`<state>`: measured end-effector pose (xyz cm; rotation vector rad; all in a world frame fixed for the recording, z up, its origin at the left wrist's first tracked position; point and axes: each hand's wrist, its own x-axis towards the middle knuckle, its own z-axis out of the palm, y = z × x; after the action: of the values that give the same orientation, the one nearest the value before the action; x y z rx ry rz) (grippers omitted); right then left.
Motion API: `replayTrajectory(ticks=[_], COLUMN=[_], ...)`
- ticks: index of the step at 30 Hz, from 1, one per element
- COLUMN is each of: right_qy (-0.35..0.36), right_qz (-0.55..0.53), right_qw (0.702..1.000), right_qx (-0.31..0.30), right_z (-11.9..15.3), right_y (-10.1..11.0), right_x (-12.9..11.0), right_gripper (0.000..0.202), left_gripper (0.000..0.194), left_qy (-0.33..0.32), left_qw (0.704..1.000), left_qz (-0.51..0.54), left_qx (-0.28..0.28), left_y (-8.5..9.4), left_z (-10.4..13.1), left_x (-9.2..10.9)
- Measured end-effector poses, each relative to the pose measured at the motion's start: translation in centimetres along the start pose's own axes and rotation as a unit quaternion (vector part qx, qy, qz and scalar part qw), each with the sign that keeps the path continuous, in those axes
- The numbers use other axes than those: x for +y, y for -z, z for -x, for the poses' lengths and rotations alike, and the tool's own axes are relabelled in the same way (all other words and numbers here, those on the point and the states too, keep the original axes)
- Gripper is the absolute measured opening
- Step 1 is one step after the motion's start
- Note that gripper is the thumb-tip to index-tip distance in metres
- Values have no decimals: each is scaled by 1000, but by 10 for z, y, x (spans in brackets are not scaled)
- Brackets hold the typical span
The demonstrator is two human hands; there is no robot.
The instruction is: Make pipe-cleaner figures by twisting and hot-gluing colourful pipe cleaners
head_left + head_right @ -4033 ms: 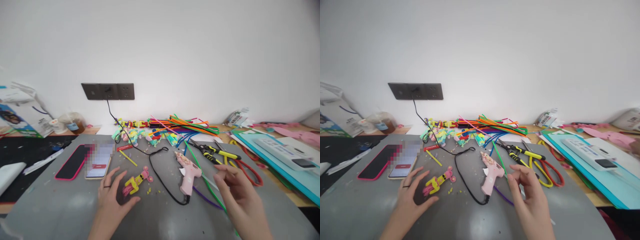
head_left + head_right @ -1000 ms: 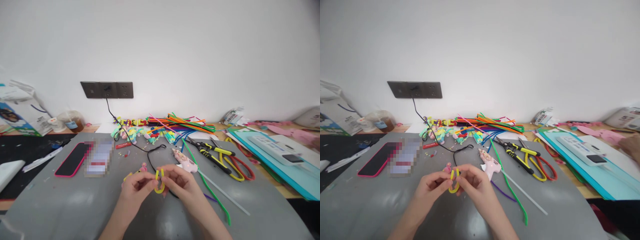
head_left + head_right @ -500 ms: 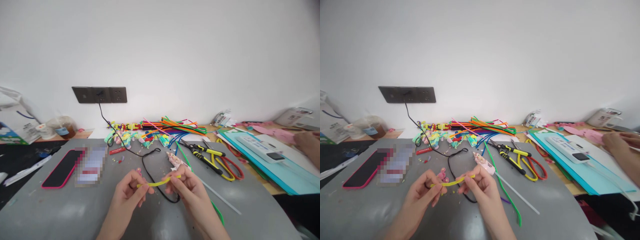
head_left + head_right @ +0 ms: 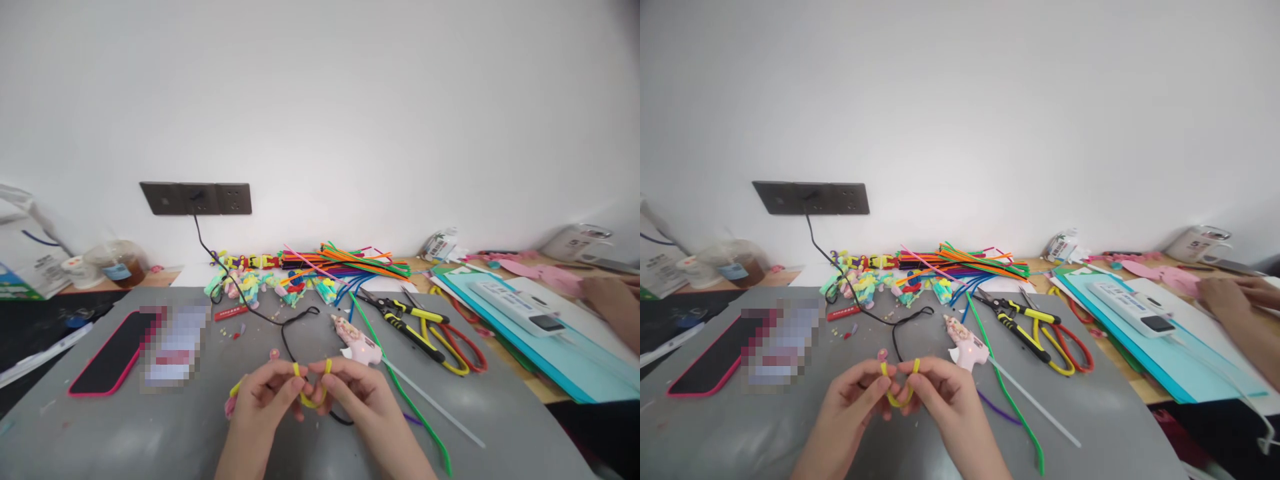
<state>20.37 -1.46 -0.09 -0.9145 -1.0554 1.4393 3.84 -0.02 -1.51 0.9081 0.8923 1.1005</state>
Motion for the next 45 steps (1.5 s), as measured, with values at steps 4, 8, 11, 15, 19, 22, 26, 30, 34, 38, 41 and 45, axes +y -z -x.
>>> replayTrajectory(ticks=[4, 8, 11, 15, 19, 22, 26, 30, 34, 38, 41, 45], right_qy=[15, -21, -63, -106, -123, -108, -80, -70, -65, -75, -72, -66], right_qz=[48, 48, 5, -55, -96, -106, -94, -73, -64, -70, -74, -87], right_qw=[999, 998, 996, 989, 986, 988, 992, 994, 995, 994, 994, 993], right_qx=[7, -27, -65, -92, -65, -23, 24, 35, 37, 28, 30, 34], right_z=[-7, -9, -8, -6, -5, -6, -7, -5, -2, 0, 0, 0], right_y=[3, 4, 2, -3, -5, -4, -3, -4, -6, -7, -8, -9], right_x=[7, 17, 21, 23, 23, 21, 22, 23, 22, 20, 21, 21], right_gripper=[22, 16, 17, 22, 22, 22, 20, 21, 21, 22, 23, 24], left_gripper=[30, 36, 43, 50, 47, 34, 20, 15, 25, 15, 5, 3], left_qy=[-13, 7, 33, 90, 94, 41, -74, -222, -326, -385, -412, -439], left_qw=[999, 1000, 999, 994, 993, 998, 997, 963, 914, 867, 842, 827], left_qz=[-38, 11, 38, 45, 47, 37, -16, -146, -236, -311, -343, -348], left_qx=[7, 29, 10, -36, -45, -36, 16, 41, 44, 54, 58, 51], left_y=[1, 0, 2, 8, 9, 7, 8, 17, 23, 20, 18, 15], left_z=[-2, 1, 3, 3, 5, 10, 15, 13, 10, 11, 12, 14], left_x=[0, -1, -3, -2, 0, -2, -11, -19, -16, -7, -3, -1])
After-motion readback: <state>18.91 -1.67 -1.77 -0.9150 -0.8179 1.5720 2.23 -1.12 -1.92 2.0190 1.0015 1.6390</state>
